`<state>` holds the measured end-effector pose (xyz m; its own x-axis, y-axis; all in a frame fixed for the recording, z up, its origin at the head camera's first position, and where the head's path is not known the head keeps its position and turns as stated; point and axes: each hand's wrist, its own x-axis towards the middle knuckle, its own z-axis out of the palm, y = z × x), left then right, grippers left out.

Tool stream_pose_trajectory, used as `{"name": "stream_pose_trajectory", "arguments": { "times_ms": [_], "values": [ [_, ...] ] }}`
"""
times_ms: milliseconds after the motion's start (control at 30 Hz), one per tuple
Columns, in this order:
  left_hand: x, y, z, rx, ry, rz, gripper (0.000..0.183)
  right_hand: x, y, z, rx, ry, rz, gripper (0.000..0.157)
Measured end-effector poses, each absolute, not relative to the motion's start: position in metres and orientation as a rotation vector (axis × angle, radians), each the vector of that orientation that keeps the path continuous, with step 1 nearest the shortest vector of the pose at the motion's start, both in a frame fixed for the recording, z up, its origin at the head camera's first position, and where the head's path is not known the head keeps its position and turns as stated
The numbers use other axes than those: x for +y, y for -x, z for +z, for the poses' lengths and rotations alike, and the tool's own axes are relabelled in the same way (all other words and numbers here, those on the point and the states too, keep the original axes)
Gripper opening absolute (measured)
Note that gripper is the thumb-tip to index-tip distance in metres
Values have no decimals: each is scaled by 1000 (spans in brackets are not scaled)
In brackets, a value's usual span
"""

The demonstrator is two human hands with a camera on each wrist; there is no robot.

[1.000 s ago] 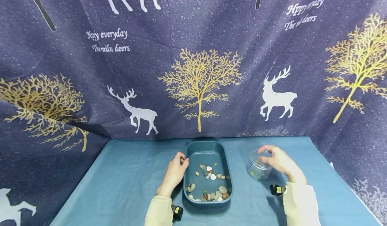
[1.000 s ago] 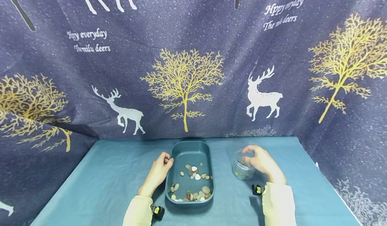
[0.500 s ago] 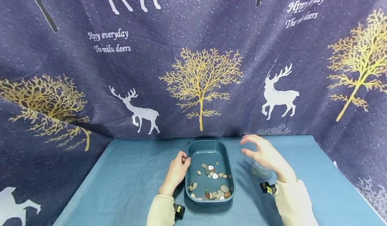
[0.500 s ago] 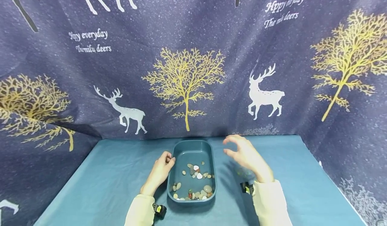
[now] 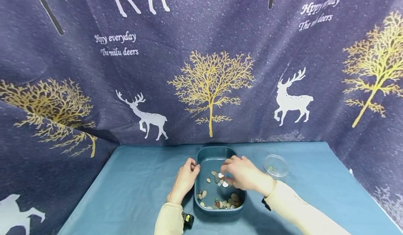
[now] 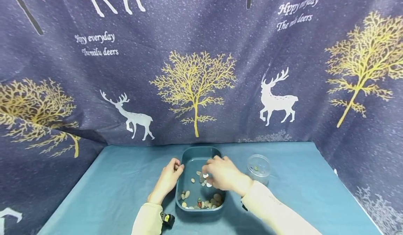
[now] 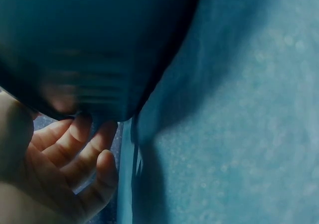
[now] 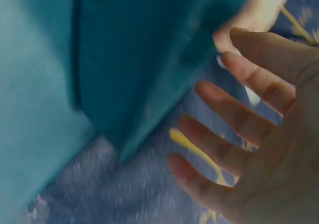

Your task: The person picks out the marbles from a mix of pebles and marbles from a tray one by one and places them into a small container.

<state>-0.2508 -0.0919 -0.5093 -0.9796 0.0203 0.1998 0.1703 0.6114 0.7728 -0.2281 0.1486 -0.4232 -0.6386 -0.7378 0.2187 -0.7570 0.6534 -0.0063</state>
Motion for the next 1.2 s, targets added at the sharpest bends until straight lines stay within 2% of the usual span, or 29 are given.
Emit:
{"name": "stream_pose_trajectory", "arguments": {
  "times_ms": [300, 433, 700, 1200],
  "values": [
    [-91, 251, -509, -2648, 154, -1311, 10, 110, 215, -435, -2879, -1342, 2, 4],
    [-91, 251, -507, -2648, 157, -1312, 10, 99, 211, -442, -2907, -1298, -111, 13],
    [-92, 251, -509, -2670, 122, -1279, 10, 88, 205, -455, -2984, -1166, -298, 20],
    [-92, 250, -509, -2663, 150, -1287, 10, 80, 208, -464, -2981, -1228, -283, 14]
  ]
}}
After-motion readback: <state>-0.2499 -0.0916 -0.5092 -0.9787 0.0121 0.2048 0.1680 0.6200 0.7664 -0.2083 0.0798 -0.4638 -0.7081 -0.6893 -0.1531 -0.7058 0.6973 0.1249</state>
